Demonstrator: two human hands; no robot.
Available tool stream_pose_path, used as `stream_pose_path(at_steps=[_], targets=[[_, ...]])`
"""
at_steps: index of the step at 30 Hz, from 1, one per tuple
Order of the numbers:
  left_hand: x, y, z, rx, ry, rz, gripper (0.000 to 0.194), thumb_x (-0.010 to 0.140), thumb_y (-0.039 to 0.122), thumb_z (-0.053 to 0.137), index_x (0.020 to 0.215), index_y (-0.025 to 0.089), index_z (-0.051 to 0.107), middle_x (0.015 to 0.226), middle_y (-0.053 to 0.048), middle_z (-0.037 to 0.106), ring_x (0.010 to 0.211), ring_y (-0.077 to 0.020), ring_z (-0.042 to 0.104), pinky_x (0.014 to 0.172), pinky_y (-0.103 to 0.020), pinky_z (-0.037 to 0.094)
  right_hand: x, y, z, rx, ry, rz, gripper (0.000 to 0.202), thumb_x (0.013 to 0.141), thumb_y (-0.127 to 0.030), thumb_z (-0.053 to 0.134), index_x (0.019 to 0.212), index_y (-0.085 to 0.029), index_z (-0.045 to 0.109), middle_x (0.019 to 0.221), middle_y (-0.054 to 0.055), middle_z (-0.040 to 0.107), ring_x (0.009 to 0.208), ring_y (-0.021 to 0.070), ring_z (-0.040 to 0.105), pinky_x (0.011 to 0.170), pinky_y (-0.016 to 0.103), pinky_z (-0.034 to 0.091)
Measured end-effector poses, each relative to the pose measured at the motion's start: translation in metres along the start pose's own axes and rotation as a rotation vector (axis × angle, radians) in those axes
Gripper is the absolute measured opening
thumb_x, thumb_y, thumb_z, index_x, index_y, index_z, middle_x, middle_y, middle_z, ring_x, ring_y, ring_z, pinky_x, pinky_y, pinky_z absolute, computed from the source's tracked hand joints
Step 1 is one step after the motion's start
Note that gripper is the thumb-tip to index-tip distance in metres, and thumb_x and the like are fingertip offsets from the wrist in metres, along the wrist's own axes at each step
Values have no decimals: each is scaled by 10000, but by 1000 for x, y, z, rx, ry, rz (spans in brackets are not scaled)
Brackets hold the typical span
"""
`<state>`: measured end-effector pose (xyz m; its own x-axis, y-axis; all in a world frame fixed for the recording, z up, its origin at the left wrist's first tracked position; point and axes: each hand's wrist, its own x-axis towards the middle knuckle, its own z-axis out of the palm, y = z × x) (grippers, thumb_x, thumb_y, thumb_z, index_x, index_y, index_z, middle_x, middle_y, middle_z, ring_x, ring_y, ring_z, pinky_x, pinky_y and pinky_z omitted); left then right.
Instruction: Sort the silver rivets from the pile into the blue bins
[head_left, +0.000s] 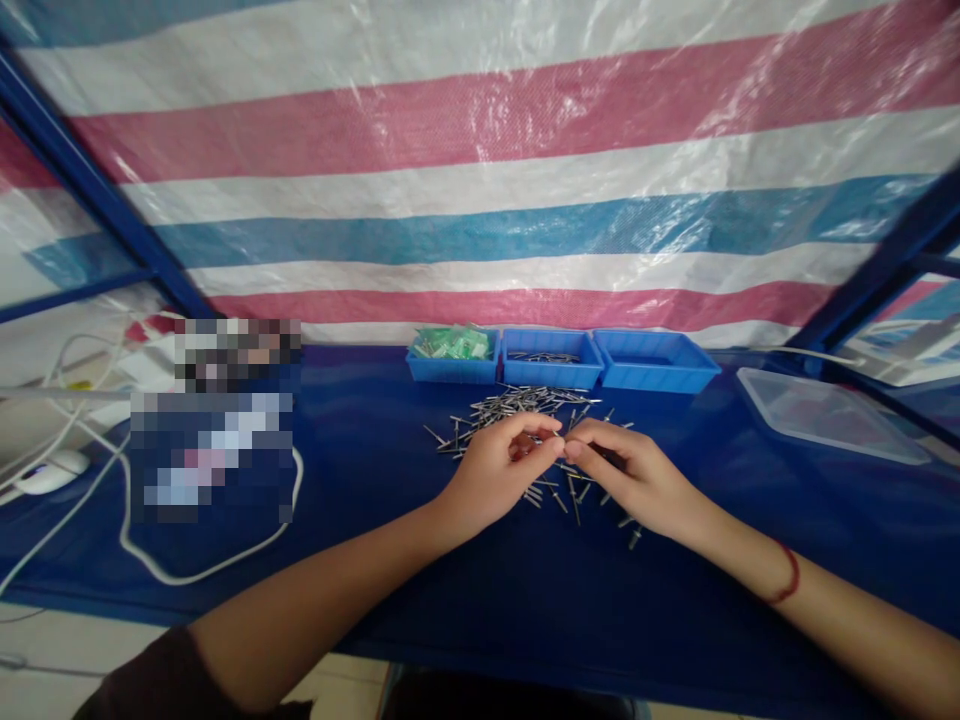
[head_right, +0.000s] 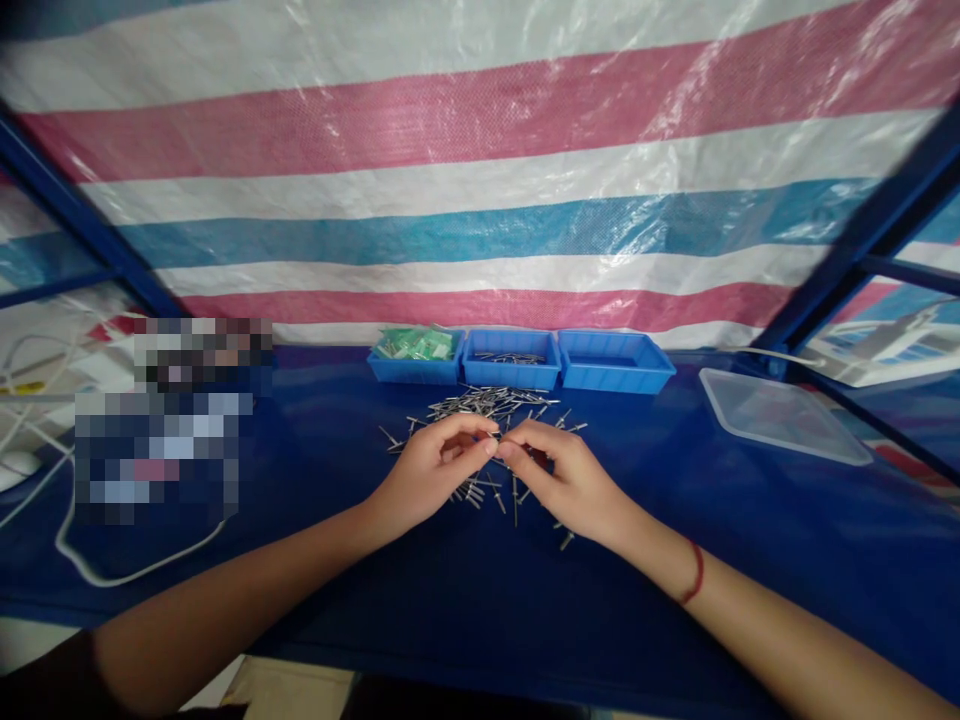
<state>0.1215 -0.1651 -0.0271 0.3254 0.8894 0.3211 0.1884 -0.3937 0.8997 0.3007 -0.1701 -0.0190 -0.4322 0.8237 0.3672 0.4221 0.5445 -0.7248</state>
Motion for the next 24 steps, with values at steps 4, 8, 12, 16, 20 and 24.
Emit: stream_pose_path(at_steps=[4,8,12,16,20,24], targets=[[-1,-4,-1,-9,2,7,143,833,275,576,889,155,629,814,-23,660,692,-114,592,634,-227,468,0,0,1,-5,4,3,224,893,-351,475,794,-194,601,738,18,608,673,141,555,632,269,440],[-4,0,-2,54,40,70,115,836,255,573,867,160,629,797,-19,651,662,-108,568,599,-216,445,-1,-1,1,7,8,20,217,892,-350,475,816,-189,600,750,16,611,702,146,569,649,270,443],[-7,3,-2,91,62,131,92,841,234,566,875,173,627,821,-17,656,685,-109,581,618,-213,451,-1,-2,2,46,-10,56,234,895,-363,467,815,-186,599,751,13,619,710,144,572,661,265,442],[-7,2,-1,96,73,147,72,820,208,587,871,169,621,809,-15,650,661,-103,579,598,-210,450,-1,-1,2,85,-11,84,241,887,-374,480,793,-186,599,737,9,614,706,141,565,656,261,438],[-7,2,0,88,79,151,66,809,201,605,863,167,622,812,-16,653,679,-106,591,609,-210,455,-2,1,4,120,14,104,224,875,-370,505,788,-186,599,741,11,612,718,143,570,655,264,445],[-6,0,-1,112,79,157,65,826,206,589,869,175,625,830,-13,653,699,-108,591,626,-211,453,-2,3,6,199,84,104,185,839,-362,565,843,-184,615,772,22,636,717,144,591,653,271,476]])
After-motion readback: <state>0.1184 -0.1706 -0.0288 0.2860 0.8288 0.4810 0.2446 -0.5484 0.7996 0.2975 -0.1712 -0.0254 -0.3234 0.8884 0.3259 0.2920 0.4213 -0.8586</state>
